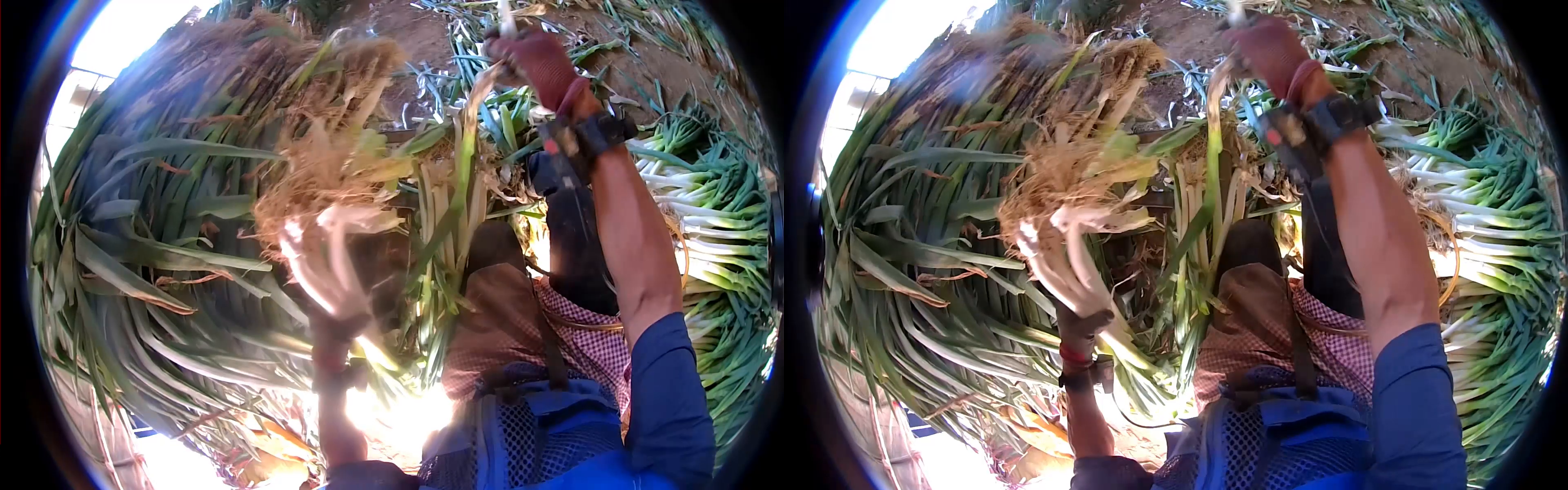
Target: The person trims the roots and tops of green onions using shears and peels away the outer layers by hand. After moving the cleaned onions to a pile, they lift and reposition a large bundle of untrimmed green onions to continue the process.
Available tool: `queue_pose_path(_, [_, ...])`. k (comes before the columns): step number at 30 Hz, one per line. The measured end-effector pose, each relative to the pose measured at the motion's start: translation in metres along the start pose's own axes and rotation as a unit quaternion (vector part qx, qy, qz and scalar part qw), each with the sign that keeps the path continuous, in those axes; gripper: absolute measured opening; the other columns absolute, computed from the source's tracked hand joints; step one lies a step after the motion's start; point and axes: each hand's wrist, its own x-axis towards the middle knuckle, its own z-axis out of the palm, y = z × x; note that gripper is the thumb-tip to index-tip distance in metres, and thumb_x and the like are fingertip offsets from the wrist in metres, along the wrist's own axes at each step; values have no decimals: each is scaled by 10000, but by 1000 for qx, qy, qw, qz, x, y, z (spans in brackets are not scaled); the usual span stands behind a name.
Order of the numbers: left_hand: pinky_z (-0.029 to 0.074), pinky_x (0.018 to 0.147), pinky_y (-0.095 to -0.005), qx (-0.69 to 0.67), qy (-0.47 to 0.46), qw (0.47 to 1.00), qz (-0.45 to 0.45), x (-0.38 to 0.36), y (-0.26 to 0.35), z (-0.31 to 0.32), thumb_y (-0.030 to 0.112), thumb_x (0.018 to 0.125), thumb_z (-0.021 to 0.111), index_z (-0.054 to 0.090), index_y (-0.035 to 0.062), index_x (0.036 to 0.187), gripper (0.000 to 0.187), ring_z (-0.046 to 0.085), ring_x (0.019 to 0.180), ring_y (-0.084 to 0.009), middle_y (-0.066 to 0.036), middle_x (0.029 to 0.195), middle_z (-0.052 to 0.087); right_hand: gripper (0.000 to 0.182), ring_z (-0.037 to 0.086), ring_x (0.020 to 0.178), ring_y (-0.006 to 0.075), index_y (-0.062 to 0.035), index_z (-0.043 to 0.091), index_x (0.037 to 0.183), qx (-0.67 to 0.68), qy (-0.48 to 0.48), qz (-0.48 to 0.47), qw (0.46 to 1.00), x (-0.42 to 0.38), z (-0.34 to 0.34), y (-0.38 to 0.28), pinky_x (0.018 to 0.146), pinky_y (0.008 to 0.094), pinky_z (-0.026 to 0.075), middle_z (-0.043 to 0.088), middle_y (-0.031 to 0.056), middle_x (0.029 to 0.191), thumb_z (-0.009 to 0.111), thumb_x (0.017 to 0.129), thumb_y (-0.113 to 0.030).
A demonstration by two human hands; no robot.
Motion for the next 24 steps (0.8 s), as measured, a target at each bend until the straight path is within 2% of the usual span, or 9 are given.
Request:
queue_pose_path(2, [657,675,-339,-41,13,999,5,-7,-37,-24,-75,786,771,586,-95,1241,491,755,708,-254,-167,882,746,533,733,937,169,27,636,1343,-167,-132,-209,955,-2,26,25,830,294,615,727,134,1010,803,909,-233])
queue_pose_path(4, [663,676,-347,-102,2,995,-10,-11,-27,-24,-50,794,802,537,-105,1293,568,764,712,-276,-183,882,748,699,724,981,235,18,520,1485,-328,-201,-59,921,-46,81,-33,852,331,616,703,173,1118,819,896,-213])
queue_pose_path(8, [670,674,-364,-223,-35,973,50,-24,55,30,-24,806,824,554,-120,1253,531,763,703,-288,-186,927,746,783,693,1114,308,-82,380,1600,-154,-350,35,923,-83,144,-41,924,438,610,689,207,1262,751,914,-14])
queue_pose_path(10, [581,935,-307,-174,10,978,-118,-32,66,34,-123,733,768,530,24,1491,809,691,1076,-182,-109,1352,638,639,695,1120,291,-77,460,1542,9,-351,95,931,-101,188,4,960,419,597,698,187,1271,721,962,-139])
queue_pose_path(13, [591,884,-302,-63,-61,996,-2,-31,71,40,-70,741,829,624,-20,1352,646,690,1016,-172,-121,1258,674,448,700,1115,266,-72,572,1406,208,-295,119,925,-123,209,39,965,392,586,709,167,1246,674,997,-224])
queue_pose_path(16, [597,834,-302,-89,-11,995,49,-26,63,51,21,713,890,708,-4,1168,491,707,922,-183,-94,1097,728,325,704,1097,253,-72,620,1290,-43,-202,-62,976,-113,194,48,918,381,589,713,168,1195,649,979,-164])
queue_pose_path(19, [547,776,-324,47,-111,987,-105,-15,46,31,180,650,955,686,10,1096,548,667,855,-147,-32,928,709,219,709,1080,240,-73,668,1174,-364,-101,-104,920,-46,143,16,871,369,592,716,169,1144,625,961,-103])
queue_pose_path(20, [547,776,-324,46,-111,987,-104,-16,44,33,180,650,955,686,10,1096,548,667,855,-147,-32,928,709,207,747,919,315,-61,681,1108,-405,-35,-116,906,25,121,85,786,443,609,738,194,984,575,966,-167])
queue_pose_path(24, [549,802,-328,79,-95,988,-89,-33,-55,10,86,626,912,670,24,1216,641,675,862,-157,-31,933,715,271,755,803,379,-76,754,1001,-573,100,-126,804,68,-14,25,738,482,617,757,206,889,587,925,-275])
